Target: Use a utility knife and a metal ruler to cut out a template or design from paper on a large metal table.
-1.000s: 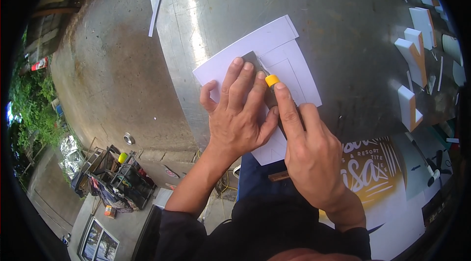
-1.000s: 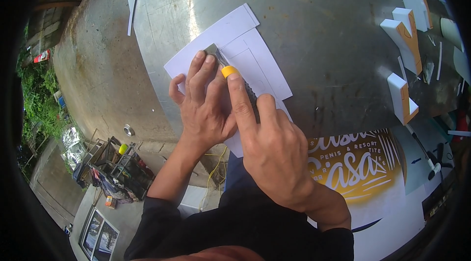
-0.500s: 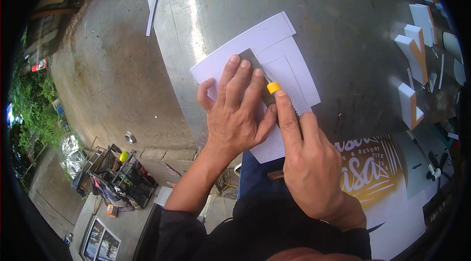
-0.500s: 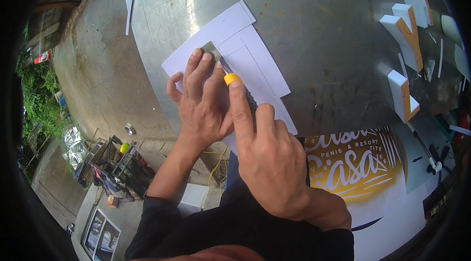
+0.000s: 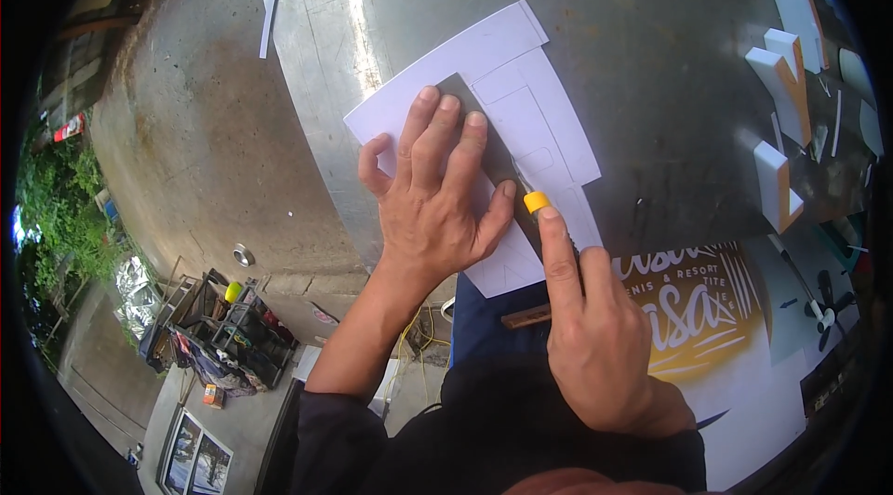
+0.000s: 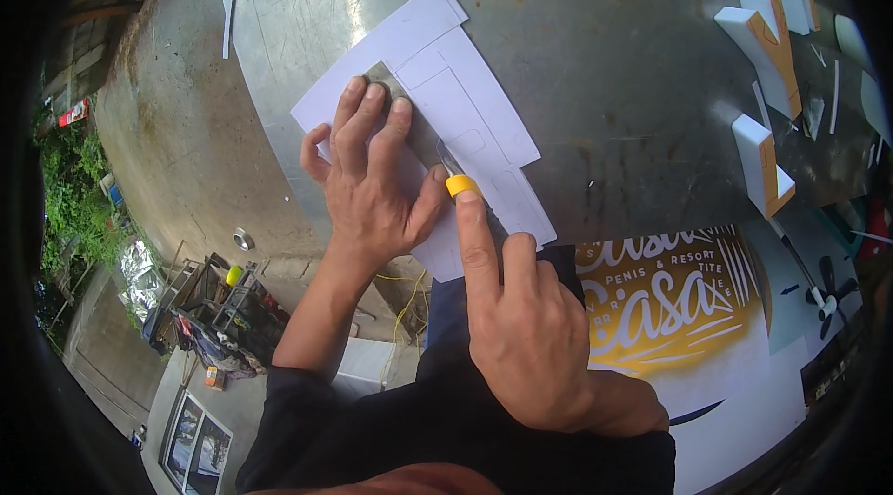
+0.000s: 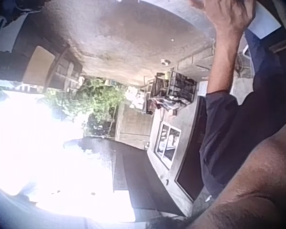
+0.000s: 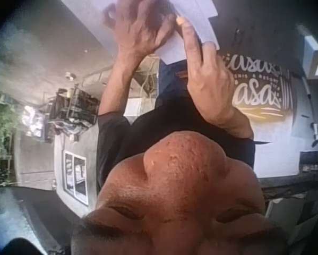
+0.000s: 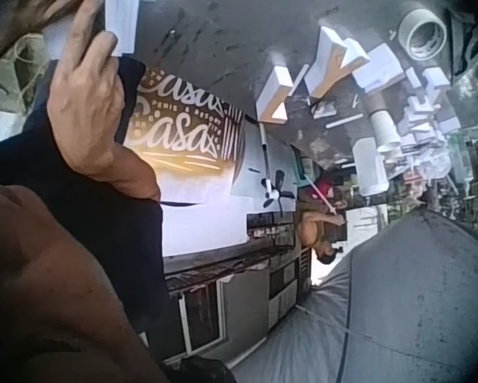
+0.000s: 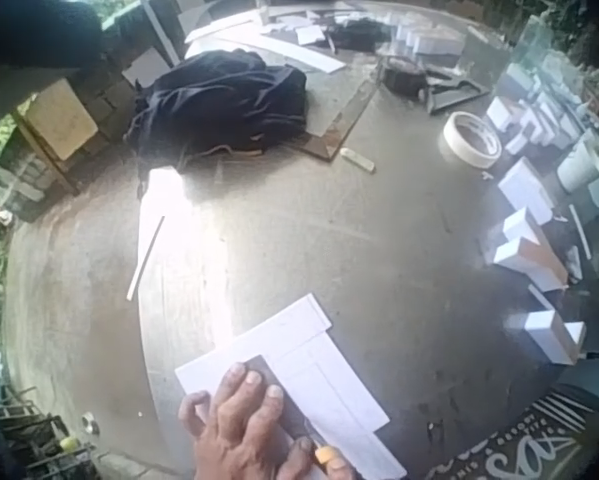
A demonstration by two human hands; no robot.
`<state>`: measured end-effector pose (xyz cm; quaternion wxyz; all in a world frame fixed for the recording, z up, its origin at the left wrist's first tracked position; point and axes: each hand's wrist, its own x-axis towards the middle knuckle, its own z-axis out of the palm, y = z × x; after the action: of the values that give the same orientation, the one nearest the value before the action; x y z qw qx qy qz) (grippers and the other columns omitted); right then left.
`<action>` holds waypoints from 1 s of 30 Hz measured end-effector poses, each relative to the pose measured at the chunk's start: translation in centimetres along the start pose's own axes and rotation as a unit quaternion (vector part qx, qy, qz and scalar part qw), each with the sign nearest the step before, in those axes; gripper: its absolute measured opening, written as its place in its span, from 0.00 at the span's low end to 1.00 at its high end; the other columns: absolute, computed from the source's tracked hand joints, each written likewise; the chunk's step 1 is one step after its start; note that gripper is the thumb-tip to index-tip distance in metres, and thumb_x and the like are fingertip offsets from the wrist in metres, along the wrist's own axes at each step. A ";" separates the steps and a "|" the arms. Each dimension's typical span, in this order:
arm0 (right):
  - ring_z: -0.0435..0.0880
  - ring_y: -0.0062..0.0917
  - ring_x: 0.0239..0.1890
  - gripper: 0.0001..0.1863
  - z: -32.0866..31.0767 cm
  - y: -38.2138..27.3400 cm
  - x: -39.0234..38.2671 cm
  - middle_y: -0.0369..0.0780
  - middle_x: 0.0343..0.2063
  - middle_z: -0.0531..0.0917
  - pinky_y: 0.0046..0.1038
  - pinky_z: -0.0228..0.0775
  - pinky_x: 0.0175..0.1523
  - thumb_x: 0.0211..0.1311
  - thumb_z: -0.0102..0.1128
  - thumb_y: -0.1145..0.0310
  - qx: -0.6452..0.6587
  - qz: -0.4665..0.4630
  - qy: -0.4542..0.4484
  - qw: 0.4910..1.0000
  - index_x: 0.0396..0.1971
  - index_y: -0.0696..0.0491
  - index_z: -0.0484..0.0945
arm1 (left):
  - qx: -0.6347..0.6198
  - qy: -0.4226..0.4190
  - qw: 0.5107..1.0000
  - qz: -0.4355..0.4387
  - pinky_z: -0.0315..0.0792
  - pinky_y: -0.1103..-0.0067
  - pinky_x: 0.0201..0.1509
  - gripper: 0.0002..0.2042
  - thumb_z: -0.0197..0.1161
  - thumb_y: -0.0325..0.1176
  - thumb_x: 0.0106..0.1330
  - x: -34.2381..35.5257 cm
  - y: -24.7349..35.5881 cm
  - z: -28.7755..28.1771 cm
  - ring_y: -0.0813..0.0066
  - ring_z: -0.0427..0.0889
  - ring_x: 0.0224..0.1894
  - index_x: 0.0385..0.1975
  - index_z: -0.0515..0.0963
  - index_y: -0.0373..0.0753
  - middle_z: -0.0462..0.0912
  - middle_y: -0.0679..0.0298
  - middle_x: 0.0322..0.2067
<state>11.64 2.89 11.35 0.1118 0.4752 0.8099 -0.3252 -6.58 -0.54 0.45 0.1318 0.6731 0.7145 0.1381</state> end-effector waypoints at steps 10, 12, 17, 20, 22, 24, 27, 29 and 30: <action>0.77 0.24 0.23 0.39 0.8 0.3 -0.2 0.37 0.29 0.68 0.26 0.76 0.27 0.58 0.62 0.72 -0.055 -0.027 0.030 0.998 0.74 0.52 0.67 | 0.005 0.003 1.000 0.005 0.46 0.58 0.71 0.32 0.68 0.49 0.61 -0.1 0.0 0.0 0.61 0.64 0.76 0.63 0.75 0.41 0.71 0.57 0.67; 0.77 0.24 0.23 0.39 0.8 0.2 -0.2 0.37 0.29 0.69 0.26 0.76 0.27 0.58 0.62 0.72 -0.062 -0.024 0.030 0.997 0.73 0.52 0.67 | 0.005 0.003 1.000 0.007 0.46 0.58 0.71 0.32 0.69 0.49 0.60 0.0 0.0 0.0 0.60 0.64 0.76 0.64 0.75 0.41 0.71 0.57 0.67; 0.78 0.22 0.23 0.38 0.3 -0.3 0.0 0.37 0.29 0.69 0.24 0.77 0.27 0.59 0.62 0.71 -0.070 -0.018 0.028 0.997 0.73 0.52 0.67 | 0.004 0.008 1.000 0.014 0.46 0.58 0.71 0.32 0.69 0.48 0.60 0.0 0.0 -0.1 0.60 0.64 0.76 0.64 0.75 0.40 0.71 0.56 0.67; 0.79 0.22 0.23 0.37 -0.4 -0.9 0.0 0.37 0.30 0.70 0.23 0.78 0.27 0.60 0.62 0.70 -0.094 -0.011 0.011 0.995 0.72 0.52 0.68 | 0.006 0.003 1.000 0.013 0.46 0.57 0.71 0.32 0.69 0.48 0.60 0.0 0.0 -0.2 0.60 0.63 0.76 0.63 0.75 0.40 0.71 0.56 0.66; 0.86 0.39 0.33 0.38 -1.1 -1.4 0.1 0.45 0.35 0.73 0.38 0.81 0.38 0.61 0.56 0.79 -0.009 0.033 -0.039 0.999 0.74 0.52 0.63 | 0.013 0.009 1.000 0.012 0.46 0.57 0.72 0.32 0.68 0.48 0.60 0.0 0.1 -0.1 0.60 0.63 0.76 0.63 0.75 0.39 0.71 0.56 0.66; 0.86 0.32 0.30 0.36 -1.1 -1.3 0.2 0.42 0.34 0.74 0.31 0.80 0.33 0.62 0.59 0.74 -0.055 0.014 -0.013 0.998 0.72 0.53 0.66 | 0.013 0.013 1.000 0.014 0.46 0.57 0.72 0.32 0.68 0.48 0.60 0.0 0.2 -0.1 0.60 0.63 0.76 0.63 0.75 0.39 0.71 0.56 0.66; 0.87 0.27 0.29 0.33 -1.1 -1.5 0.2 0.41 0.34 0.76 0.24 0.81 0.30 0.64 0.61 0.70 -0.096 0.003 0.013 0.995 0.70 0.54 0.67 | 0.008 0.017 1.000 0.016 0.46 0.55 0.72 0.31 0.67 0.48 0.61 0.2 0.3 -0.2 0.60 0.63 0.75 0.63 0.75 0.39 0.71 0.55 0.66; 0.88 0.29 0.30 0.33 -1.4 -1.6 0.2 0.42 0.35 0.77 0.26 0.82 0.31 0.65 0.61 0.70 -0.095 0.011 0.016 0.995 0.70 0.55 0.66 | 0.002 0.021 1.000 0.018 0.47 0.55 0.71 0.31 0.67 0.49 0.61 0.3 0.2 0.2 0.60 0.63 0.75 0.63 0.75 0.39 0.71 0.55 0.66; 0.87 0.37 0.32 0.33 -1.7 -1.6 0.2 0.45 0.38 0.77 0.34 0.81 0.36 0.67 0.58 0.73 -0.039 0.026 -0.002 0.999 0.72 0.55 0.63 | 0.003 0.025 1.000 0.017 0.47 0.54 0.71 0.31 0.66 0.49 0.62 0.2 0.1 0.3 0.60 0.63 0.75 0.63 0.75 0.38 0.71 0.55 0.66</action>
<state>10.46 3.56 13.23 0.1405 0.4908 0.8092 -0.2909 -6.39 -0.28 0.22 0.1096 0.6823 0.7061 0.1549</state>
